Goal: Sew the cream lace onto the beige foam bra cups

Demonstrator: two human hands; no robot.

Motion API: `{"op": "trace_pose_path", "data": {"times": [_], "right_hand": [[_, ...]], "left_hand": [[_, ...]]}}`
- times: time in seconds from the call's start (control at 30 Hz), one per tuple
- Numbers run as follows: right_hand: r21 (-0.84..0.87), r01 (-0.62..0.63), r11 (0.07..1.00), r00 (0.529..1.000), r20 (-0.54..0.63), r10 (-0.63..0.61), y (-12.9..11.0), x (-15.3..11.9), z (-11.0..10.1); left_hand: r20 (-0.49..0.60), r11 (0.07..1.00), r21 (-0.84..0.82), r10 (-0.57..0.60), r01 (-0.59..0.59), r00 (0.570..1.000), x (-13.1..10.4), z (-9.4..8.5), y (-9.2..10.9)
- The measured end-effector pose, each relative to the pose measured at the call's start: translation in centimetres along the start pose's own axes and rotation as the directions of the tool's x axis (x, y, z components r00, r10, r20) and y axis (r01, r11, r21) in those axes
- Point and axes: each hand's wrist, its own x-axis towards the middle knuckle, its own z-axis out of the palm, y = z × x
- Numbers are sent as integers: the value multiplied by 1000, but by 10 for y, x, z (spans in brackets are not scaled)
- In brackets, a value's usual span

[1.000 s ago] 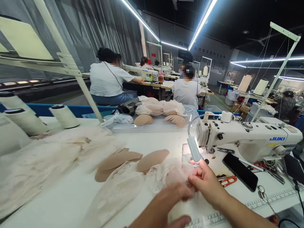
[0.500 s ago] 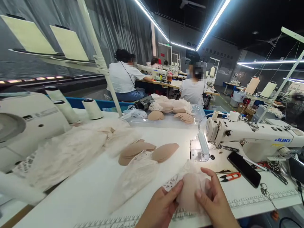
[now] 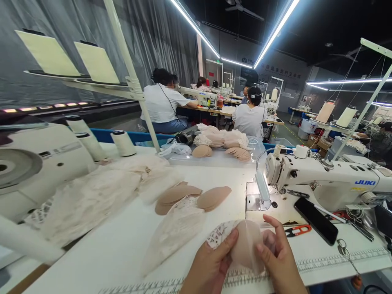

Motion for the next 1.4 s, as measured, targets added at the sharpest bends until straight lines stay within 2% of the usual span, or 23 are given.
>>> {"op": "trace_pose_path", "data": {"times": [0.13, 0.3, 0.47, 0.63, 0.7, 0.87, 1.0, 1.13, 1.27, 1.33, 1.4], "right_hand": [[143, -37, 989, 999, -26, 41, -8, 6, 5], [151, -54, 987, 997, -42, 61, -10, 7, 7], [129, -27, 991, 997, -64, 36, -9, 5, 9], [136, -28, 990, 997, -74, 38, -8, 6, 8], [128, -25, 992, 997, -67, 33, -7, 6, 8], [104, -18, 994, 998, -55, 24, -4, 5, 5], [91, -16, 996, 998, -62, 21, -3, 5, 5], [52, -21, 998, 998, -53, 24, -4, 6, 3], [-14, -27, 1000, 999, 35, 28, 0, 1, -4], [-83, -60, 995, 994, 91, 67, 2, -4, -12], [-195, -74, 978, 989, 109, 97, 1, -7, -24]], "left_hand": [[9, 999, -19, -39, 39, 999, 3, -4, -4], [-28, 984, -109, -147, 143, 989, 3, 1, -1], [10, 998, -52, -31, 31, 999, 2, 12, 1], [-4, 999, -11, -32, 32, 999, 4, 15, -1], [30, 998, -9, -62, 62, 998, 5, 15, 0], [197, 985, -1, -170, 173, 966, 5, 17, 2], [143, 985, 2, -170, 172, 975, 7, 21, 3], [60, 989, 5, -150, 150, 987, 10, 23, 1], [50, 991, 10, -135, 134, 990, 12, 25, 6], [82, 991, 48, -129, 125, 988, 13, 25, 15], [211, 982, 171, -116, 80, 971, 12, 22, 28]]}}
